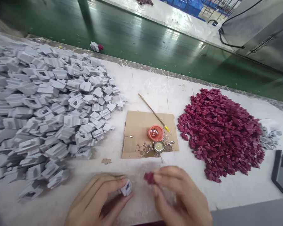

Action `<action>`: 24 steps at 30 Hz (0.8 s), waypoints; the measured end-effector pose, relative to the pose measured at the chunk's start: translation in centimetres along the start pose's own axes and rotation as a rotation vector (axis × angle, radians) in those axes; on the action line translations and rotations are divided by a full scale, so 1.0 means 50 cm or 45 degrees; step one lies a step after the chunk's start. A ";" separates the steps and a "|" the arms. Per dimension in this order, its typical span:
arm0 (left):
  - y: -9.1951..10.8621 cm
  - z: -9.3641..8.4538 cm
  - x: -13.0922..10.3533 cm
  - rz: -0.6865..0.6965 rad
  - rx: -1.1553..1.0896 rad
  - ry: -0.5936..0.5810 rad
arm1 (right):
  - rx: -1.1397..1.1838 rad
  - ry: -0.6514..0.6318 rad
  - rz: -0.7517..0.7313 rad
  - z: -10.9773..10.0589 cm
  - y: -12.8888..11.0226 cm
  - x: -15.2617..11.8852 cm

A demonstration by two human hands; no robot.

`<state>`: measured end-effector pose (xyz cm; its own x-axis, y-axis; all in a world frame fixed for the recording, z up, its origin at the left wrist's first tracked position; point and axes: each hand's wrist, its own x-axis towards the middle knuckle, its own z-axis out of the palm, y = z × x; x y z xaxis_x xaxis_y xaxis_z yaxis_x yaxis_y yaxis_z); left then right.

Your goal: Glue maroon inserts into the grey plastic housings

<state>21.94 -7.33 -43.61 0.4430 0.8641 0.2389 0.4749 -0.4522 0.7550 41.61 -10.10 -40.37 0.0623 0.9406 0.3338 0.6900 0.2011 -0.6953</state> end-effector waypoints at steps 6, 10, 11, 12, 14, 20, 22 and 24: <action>0.001 -0.003 0.000 -0.028 -0.062 -0.013 | 0.208 -0.030 0.080 0.052 -0.023 -0.049; 0.001 -0.004 -0.002 -0.030 -0.081 -0.024 | 0.220 -0.131 0.017 0.052 -0.018 -0.044; 0.000 -0.004 -0.003 -0.027 -0.084 -0.026 | 0.217 -0.161 0.008 0.050 -0.018 -0.043; -0.001 -0.004 -0.003 -0.032 -0.084 -0.024 | 0.211 -0.177 -0.002 0.047 -0.019 -0.042; -0.003 -0.004 -0.003 -0.038 -0.085 -0.017 | 0.192 -0.213 -0.029 0.042 -0.021 -0.040; 0.004 -0.004 0.004 0.017 -0.072 -0.047 | 0.172 -0.291 -0.194 0.047 -0.026 -0.021; 0.001 -0.007 0.004 0.016 0.049 -0.049 | 0.192 -0.316 -0.209 0.047 -0.029 -0.014; -0.016 -0.018 0.005 0.045 0.173 -0.054 | 0.162 -0.324 -0.239 0.037 -0.027 -0.015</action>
<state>20.98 -6.53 -43.59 0.4918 0.8382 0.2356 0.5556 -0.5105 0.6563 39.31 -10.57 -40.86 -0.2503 0.9188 0.3053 0.5760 0.3948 -0.7158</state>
